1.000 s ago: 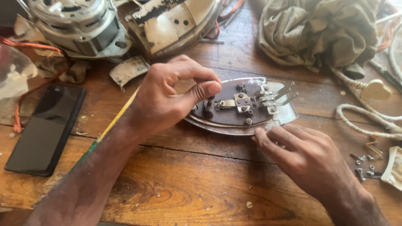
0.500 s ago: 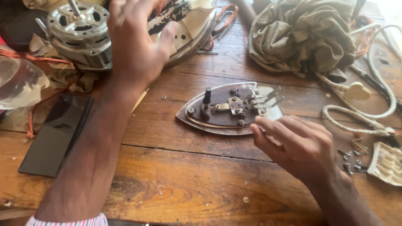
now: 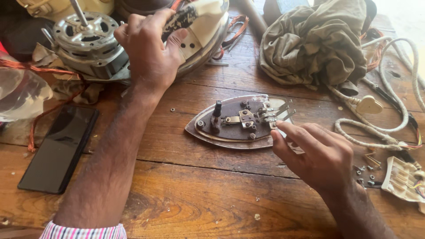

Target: The person handles a disassembled electric iron, connecting wires to the base and manipulating internal components. They use a screwdriver to adjust parts inside the iron's plastic housing and repeatedly probe the baseplate with the tool. The task involves assembling and inspecting the iron's internal wiring and mechanical parts.

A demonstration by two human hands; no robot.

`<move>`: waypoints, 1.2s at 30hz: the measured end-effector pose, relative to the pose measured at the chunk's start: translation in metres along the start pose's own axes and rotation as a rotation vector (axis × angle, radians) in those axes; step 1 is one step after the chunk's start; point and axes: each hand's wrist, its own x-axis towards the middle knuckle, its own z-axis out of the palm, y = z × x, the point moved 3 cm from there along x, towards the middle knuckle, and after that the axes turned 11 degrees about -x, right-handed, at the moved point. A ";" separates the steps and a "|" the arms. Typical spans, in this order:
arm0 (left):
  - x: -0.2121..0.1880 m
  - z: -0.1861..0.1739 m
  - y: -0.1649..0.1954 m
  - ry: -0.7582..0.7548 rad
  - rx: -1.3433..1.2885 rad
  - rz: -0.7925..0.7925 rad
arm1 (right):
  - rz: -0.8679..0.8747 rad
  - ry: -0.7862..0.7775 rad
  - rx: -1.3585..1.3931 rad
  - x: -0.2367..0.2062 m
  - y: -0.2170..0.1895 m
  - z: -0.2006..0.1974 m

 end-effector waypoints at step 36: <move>-0.124 -0.153 0.142 0.031 -1.290 -1.474 | 0.639 0.803 0.399 -0.128 0.089 -0.083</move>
